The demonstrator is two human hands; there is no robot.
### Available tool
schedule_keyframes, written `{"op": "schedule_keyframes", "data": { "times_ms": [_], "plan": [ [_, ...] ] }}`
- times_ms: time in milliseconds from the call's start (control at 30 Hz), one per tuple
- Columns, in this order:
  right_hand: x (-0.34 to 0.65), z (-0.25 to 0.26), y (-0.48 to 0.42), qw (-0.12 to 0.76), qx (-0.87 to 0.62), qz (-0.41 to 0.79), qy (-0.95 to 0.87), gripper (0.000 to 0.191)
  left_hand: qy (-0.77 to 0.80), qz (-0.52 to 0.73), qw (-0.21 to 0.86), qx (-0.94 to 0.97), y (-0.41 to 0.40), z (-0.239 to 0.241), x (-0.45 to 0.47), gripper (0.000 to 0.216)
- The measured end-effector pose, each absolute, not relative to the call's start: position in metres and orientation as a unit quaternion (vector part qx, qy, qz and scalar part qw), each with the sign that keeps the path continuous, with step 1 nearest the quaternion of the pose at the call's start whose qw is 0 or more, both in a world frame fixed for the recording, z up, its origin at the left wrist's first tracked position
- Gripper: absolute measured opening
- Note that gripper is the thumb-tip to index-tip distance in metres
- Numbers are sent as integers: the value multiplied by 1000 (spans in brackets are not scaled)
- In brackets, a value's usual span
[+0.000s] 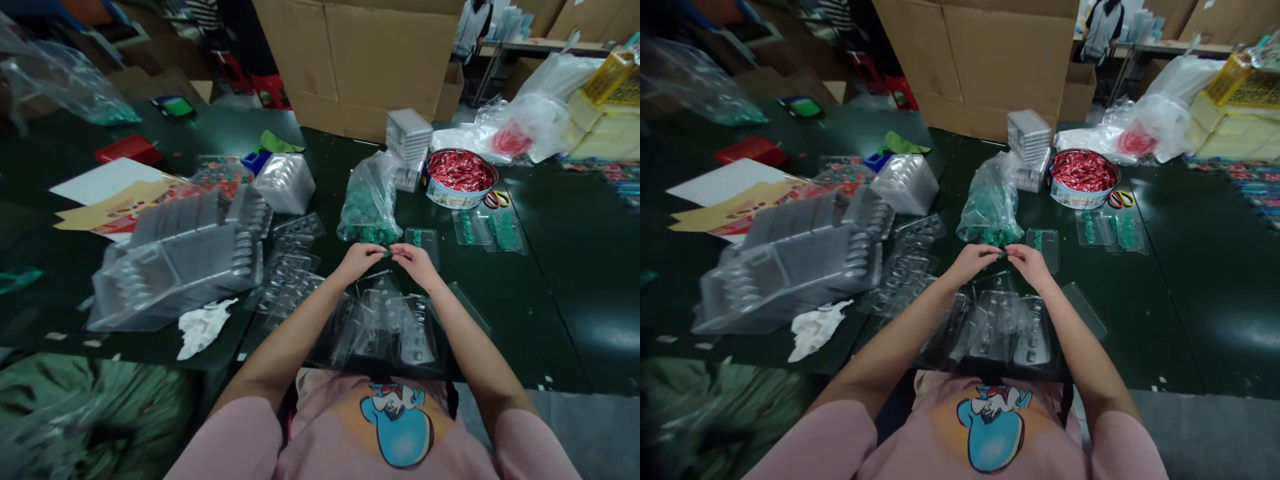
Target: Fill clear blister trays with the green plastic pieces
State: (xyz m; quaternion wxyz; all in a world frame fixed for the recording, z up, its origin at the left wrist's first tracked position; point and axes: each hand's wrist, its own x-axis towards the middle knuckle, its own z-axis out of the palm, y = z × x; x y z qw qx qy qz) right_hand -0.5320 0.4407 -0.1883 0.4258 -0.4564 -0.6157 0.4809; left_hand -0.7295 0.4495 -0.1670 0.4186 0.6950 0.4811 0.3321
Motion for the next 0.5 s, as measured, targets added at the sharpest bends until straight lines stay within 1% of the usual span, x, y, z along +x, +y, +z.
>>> {"op": "schedule_keyframes", "data": {
  "times_ms": [67, 133, 300, 500],
  "plan": [
    [-534, -185, 441, 440, -435, 534, -577, 27, 466, 378, 497, 626, 449, -164, -719, 19],
    [-533, -181, 440, 446, -432, 564, -545, 29, 457, 416, 533, 578, 447, -163, -709, 16],
    [-529, -175, 436, 449, -432, 633, -459, 39, 456, 435, 555, 543, 444, -159, -692, 13],
    [-522, -170, 432, 470, -409, 618, -479, 37, 465, 432, 554, 538, 444, -158, -680, 10]
  ]
}}
